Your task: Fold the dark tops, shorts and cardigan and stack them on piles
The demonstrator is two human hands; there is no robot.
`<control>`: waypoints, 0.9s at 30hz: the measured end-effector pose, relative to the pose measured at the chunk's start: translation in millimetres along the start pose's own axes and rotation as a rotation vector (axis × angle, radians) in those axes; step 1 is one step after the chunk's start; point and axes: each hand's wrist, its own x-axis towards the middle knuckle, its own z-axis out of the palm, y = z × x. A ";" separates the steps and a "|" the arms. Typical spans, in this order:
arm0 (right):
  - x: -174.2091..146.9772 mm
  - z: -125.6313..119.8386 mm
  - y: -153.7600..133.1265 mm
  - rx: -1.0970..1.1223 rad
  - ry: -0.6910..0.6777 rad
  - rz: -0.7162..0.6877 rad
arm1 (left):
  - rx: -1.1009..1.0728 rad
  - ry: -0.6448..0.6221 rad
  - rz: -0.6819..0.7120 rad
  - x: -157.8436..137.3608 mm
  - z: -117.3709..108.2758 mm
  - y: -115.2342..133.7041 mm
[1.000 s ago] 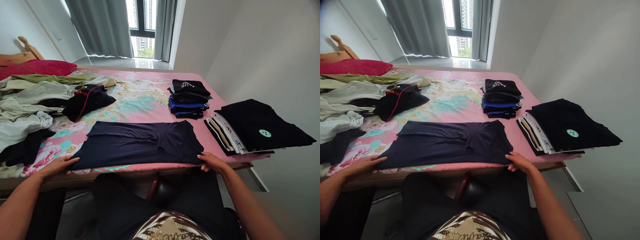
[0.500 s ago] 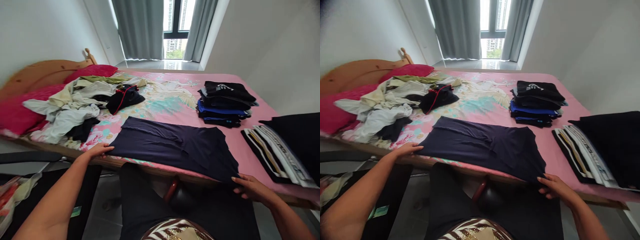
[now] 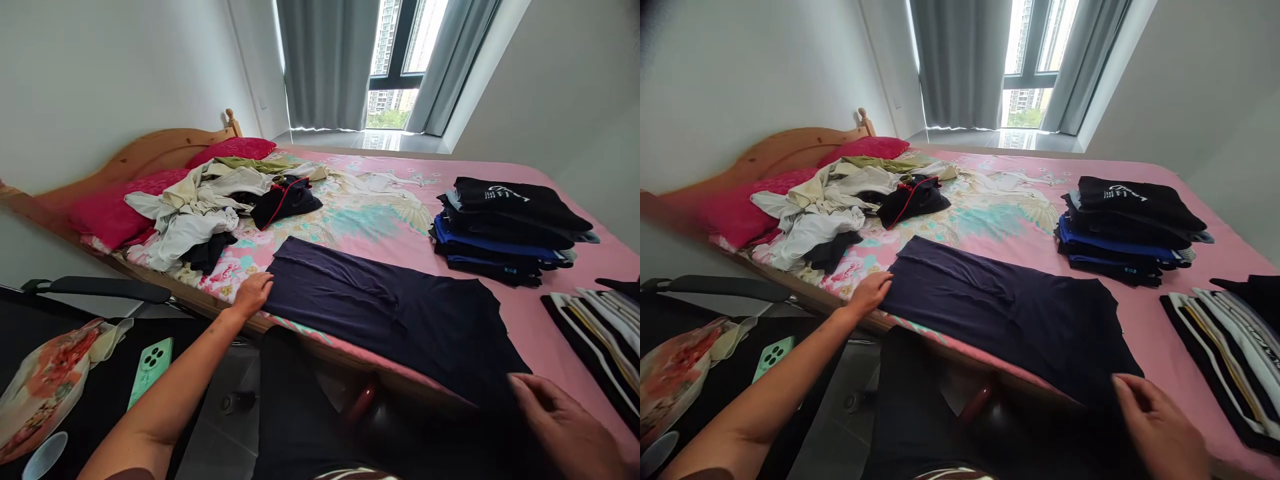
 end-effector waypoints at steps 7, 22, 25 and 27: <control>-32.4 93.5 -127.3 0.099 -0.190 -0.670 | 0.125 -0.203 0.002 3.1 32.1 33.4; 54.5 114.8 -168.1 -0.245 -0.020 -0.767 | 0.134 0.017 0.108 98.9 23.9 6.9; 67.5 124.6 -180.9 -0.408 -0.043 -0.789 | 0.171 -0.009 0.127 108.8 24.2 3.9; 75.4 132.1 -186.3 -0.526 -0.036 -0.769 | 0.191 -0.014 0.136 112.7 24.3 2.5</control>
